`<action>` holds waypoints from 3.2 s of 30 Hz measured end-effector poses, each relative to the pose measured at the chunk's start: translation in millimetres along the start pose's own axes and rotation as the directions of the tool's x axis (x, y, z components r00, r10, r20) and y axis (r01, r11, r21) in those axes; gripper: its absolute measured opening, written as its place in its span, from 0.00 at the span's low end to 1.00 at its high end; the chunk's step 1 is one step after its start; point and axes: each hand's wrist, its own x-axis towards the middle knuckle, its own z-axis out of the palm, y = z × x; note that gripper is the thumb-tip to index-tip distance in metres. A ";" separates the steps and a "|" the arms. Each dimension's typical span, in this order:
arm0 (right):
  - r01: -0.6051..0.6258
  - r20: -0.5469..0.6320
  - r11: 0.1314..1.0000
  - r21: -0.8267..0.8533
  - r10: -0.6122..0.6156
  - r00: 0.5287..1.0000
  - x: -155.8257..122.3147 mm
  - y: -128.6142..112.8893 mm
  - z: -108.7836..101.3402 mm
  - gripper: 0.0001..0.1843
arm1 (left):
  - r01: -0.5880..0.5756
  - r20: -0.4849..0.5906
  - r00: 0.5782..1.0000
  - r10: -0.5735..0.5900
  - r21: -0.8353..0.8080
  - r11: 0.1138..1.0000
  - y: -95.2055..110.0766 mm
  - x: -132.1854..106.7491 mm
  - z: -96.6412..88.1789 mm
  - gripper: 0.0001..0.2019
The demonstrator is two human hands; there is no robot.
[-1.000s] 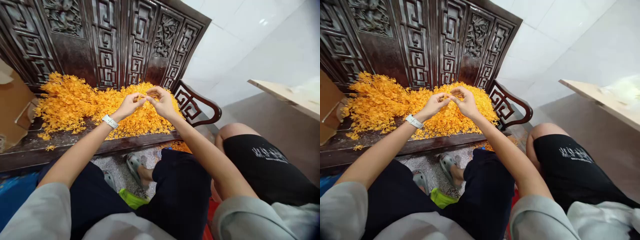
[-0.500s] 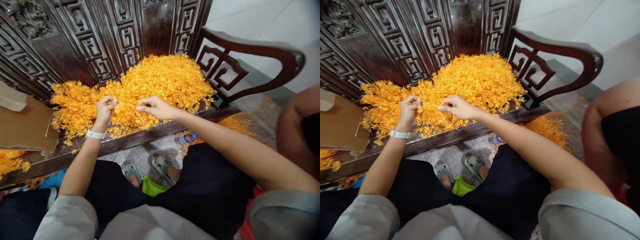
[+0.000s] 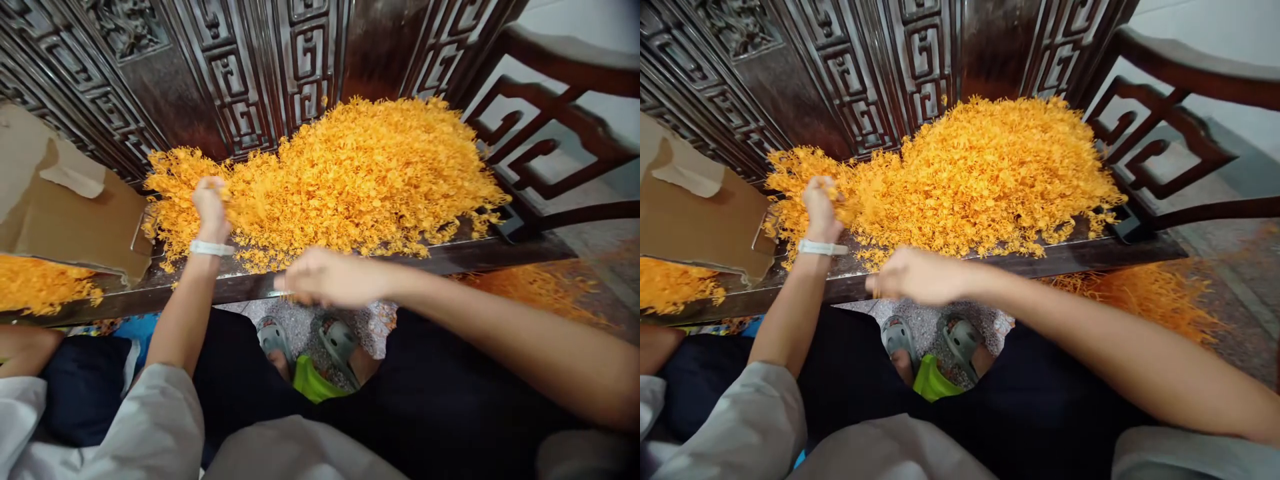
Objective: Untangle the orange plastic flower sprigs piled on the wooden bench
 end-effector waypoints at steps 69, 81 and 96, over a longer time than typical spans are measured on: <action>0.012 -0.081 0.991 -0.134 -0.023 0.996 67.4 118.8 -41.3 0.18 | -0.321 0.276 0.882 0.381 -0.238 0.917 35.2 -46.4 -2.7 0.14; 0.224 -0.405 0.962 -0.156 -0.269 0.874 49.6 48.9 -27.2 0.12 | -0.332 0.225 0.903 0.366 -0.177 0.927 24.0 -51.5 5.8 0.17; 0.474 0.170 0.727 -0.496 -0.454 0.874 -13.5 -45.6 27.2 0.12 | -0.030 -0.132 0.991 -0.007 -0.276 0.961 13.6 24.5 -28.4 0.23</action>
